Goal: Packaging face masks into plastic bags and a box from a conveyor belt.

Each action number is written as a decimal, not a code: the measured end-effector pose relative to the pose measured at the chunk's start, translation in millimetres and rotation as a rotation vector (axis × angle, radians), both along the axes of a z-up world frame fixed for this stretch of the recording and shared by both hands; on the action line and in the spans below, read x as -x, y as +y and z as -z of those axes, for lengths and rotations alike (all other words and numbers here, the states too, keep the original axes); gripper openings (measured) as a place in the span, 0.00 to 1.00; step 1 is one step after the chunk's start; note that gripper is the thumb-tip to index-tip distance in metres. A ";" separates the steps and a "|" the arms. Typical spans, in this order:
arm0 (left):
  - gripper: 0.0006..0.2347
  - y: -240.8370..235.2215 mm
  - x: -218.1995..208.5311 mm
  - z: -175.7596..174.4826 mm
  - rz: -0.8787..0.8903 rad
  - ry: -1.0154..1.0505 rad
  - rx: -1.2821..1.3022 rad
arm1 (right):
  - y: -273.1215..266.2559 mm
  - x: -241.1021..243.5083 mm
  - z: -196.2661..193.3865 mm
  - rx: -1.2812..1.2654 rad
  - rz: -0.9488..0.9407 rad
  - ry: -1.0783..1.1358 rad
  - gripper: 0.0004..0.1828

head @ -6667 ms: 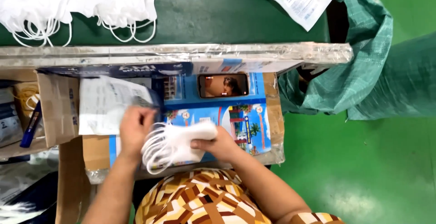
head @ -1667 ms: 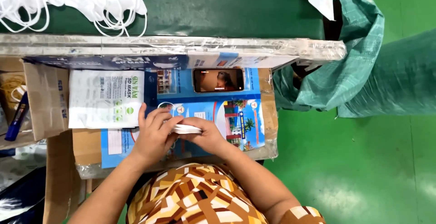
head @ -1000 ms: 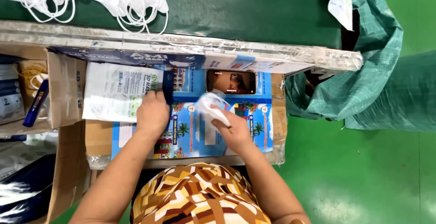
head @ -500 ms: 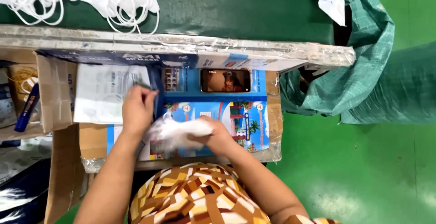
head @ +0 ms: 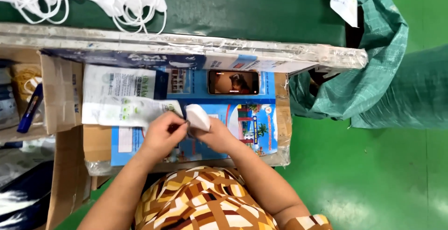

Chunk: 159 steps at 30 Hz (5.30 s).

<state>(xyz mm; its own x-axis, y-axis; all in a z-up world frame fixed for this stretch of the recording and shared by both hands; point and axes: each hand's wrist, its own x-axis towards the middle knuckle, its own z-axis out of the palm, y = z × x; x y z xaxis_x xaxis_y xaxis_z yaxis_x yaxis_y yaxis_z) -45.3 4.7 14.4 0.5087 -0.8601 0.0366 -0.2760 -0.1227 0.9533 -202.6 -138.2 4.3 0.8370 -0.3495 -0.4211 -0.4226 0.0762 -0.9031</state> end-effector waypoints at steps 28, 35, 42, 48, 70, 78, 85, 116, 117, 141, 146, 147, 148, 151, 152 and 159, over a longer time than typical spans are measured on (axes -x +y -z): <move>0.09 -7.4 -10.1 -75.6 0.142 -0.406 -0.002 | -3.1 7.3 -57.2 0.032 0.149 -0.257 0.23; 0.06 -4.7 -3.4 -72.1 0.252 -0.565 0.051 | 3.2 10.6 -23.7 0.380 -0.025 -0.325 0.06; 0.06 -4.0 -2.7 -81.3 0.184 -0.575 -0.006 | -0.4 8.6 -47.5 0.506 -0.062 -0.503 0.08; 0.06 -3.4 0.5 -71.7 0.216 -0.600 0.071 | -0.7 9.1 -46.9 0.450 -0.106 -0.276 0.07; 0.06 -79.5 -19.6 -118.8 0.258 -0.429 0.193 | -62.1 67.1 -50.4 0.438 0.124 -0.183 0.08; 0.05 -67.7 -20.1 -101.6 0.257 -0.248 -0.038 | -71.3 70.4 -48.6 0.490 -0.037 -0.156 0.07; 0.21 -150.6 -101.6 -101.0 -0.055 -0.574 0.170 | -103.9 69.9 -67.8 -0.268 0.860 -0.586 0.21; 0.39 10.5 -36.2 -55.4 0.099 -0.185 0.247 | -1.7 9.8 -18.8 0.579 0.160 -0.250 0.31; 0.45 12.8 -30.6 -57.0 0.196 -0.441 0.086 | 5.8 15.2 -16.5 0.734 0.041 -0.400 0.38; 0.31 -19.3 -32.4 -8.6 0.168 -0.643 -0.344 | -12.8 -3.4 22.8 0.327 0.056 -0.355 0.71; 0.33 -16.4 -19.4 -27.9 0.198 -0.635 -0.199 | -5.9 12.0 60.7 0.526 0.056 -0.321 0.51; 0.29 -23.5 -28.3 -29.9 0.197 -0.577 -0.247 | -13.3 5.6 73.4 0.582 0.116 -0.301 0.37; 0.29 -28.8 -33.4 -34.3 0.195 -0.594 -0.237 | -17.3 -6.7 54.4 0.593 0.122 -0.317 0.37; 0.37 -14.7 -12.1 -29.7 0.226 -0.641 -0.050 | 2.9 5.3 19.8 0.179 0.088 -0.371 0.45; 0.36 -11.3 -9.0 -24.8 0.175 -0.580 -0.136 | 7.3 8.6 20.3 0.329 0.105 -0.275 0.38; 0.34 -12.1 -3.7 -8.4 0.114 -0.750 0.000 | 7.2 -4.7 39.8 0.536 0.133 -0.424 0.20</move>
<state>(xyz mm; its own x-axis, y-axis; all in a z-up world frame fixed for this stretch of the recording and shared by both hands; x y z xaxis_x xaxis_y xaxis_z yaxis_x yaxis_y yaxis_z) -41.6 -7.4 22.9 0.2558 -0.9059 0.3374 -0.8611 -0.0550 0.5054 -197.9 -131.0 -35.5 0.8270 -0.5285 0.1917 -0.0431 -0.3996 -0.9157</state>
